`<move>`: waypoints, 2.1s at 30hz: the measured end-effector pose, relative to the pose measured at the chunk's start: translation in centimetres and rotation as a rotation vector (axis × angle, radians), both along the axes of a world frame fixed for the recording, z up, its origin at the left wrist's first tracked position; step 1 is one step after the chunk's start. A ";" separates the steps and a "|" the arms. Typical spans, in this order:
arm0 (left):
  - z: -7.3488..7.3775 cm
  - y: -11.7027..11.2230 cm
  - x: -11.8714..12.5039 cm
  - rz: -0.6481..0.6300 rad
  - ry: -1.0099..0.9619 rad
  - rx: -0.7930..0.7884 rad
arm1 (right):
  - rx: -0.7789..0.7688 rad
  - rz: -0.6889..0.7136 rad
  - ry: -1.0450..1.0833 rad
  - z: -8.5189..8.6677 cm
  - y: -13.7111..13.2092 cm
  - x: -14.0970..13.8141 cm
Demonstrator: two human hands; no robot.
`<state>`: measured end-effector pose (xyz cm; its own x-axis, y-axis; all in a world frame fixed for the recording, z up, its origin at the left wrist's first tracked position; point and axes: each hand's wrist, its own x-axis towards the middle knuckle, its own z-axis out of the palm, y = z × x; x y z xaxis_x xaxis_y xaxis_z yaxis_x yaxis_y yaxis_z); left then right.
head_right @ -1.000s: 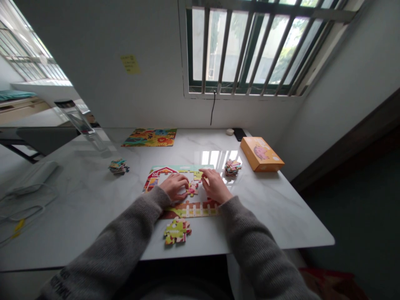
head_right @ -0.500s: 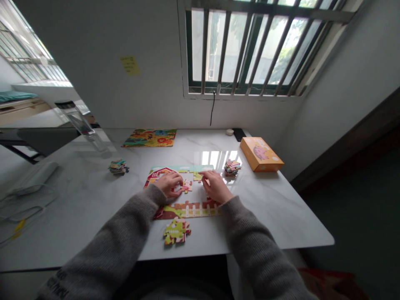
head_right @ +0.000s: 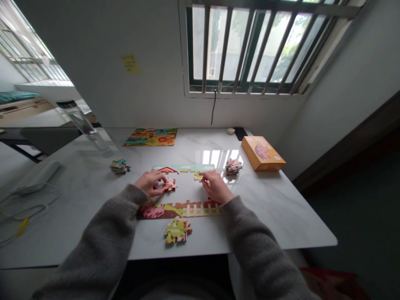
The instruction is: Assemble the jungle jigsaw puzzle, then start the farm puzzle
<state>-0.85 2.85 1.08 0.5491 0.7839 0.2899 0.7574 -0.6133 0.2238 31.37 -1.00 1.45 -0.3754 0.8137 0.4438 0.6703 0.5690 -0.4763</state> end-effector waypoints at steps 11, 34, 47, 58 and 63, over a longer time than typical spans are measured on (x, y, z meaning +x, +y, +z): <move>-0.4 -0.2 0.2 0.026 0.086 -0.063 | 0.001 0.175 -0.077 1.3 -5.2 -3.2; 2.0 -2.3 3.3 -0.145 -0.431 -0.101 | -0.190 0.374 -0.192 3.9 -9.1 -4.7; 0.3 -2.4 4.5 -0.207 -0.187 -0.029 | 0.024 0.195 -0.124 3.1 -1.6 -4.0; -0.3 -1.7 4.1 -0.135 -0.217 0.097 | 0.019 0.115 0.127 3.2 -1.6 -2.1; -0.3 -1.8 4.2 -0.129 -0.213 0.113 | -0.023 -0.004 0.133 2.5 -1.3 -1.9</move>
<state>3.34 1.10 0.78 0.5598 0.6677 0.4907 0.6147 -0.7318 0.2944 29.43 -2.25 3.91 -0.3107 0.8258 0.4706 0.6027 0.5540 -0.5743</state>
